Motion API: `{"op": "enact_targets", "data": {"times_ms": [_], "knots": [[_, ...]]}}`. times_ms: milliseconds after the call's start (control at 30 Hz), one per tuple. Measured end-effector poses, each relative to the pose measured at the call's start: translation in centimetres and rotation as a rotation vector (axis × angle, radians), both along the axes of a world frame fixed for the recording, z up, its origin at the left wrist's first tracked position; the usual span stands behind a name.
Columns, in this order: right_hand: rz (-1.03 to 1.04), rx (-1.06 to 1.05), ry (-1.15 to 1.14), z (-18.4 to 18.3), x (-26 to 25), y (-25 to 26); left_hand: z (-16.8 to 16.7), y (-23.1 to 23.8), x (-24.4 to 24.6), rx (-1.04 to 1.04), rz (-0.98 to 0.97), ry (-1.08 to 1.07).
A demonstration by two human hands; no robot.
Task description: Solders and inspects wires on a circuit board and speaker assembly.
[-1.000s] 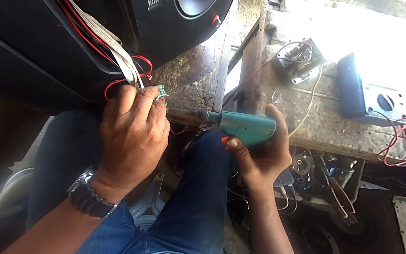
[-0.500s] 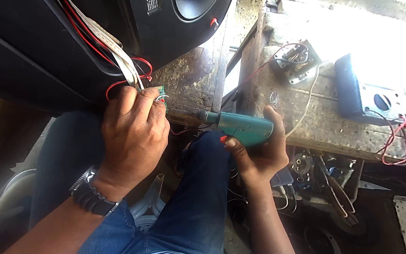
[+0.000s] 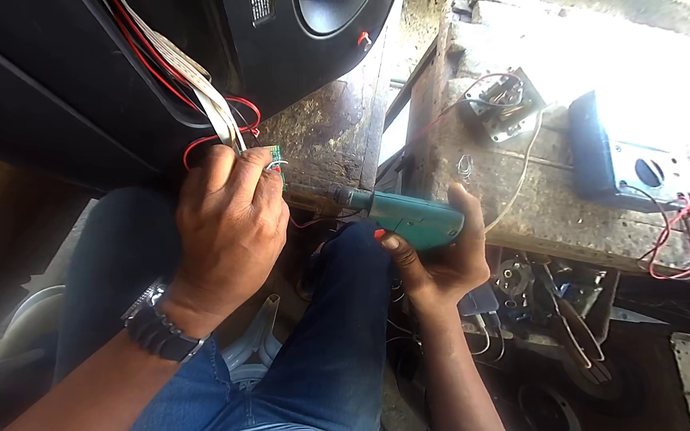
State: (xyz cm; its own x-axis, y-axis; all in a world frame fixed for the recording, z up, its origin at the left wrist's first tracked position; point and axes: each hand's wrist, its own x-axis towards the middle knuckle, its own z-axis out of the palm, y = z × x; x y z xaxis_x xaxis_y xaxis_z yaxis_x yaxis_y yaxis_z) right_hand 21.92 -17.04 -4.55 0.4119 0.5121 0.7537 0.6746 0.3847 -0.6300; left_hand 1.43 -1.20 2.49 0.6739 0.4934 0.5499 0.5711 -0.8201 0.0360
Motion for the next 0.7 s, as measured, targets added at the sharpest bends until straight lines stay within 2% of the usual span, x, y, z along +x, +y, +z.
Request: {"op": "enact_targets", "data": {"times_ms": [700], "knots": [[0.043,0.014,0.050,-0.31,-0.01,0.08,0.13,-0.04,0.12,-0.010,0.004,0.009]]}}
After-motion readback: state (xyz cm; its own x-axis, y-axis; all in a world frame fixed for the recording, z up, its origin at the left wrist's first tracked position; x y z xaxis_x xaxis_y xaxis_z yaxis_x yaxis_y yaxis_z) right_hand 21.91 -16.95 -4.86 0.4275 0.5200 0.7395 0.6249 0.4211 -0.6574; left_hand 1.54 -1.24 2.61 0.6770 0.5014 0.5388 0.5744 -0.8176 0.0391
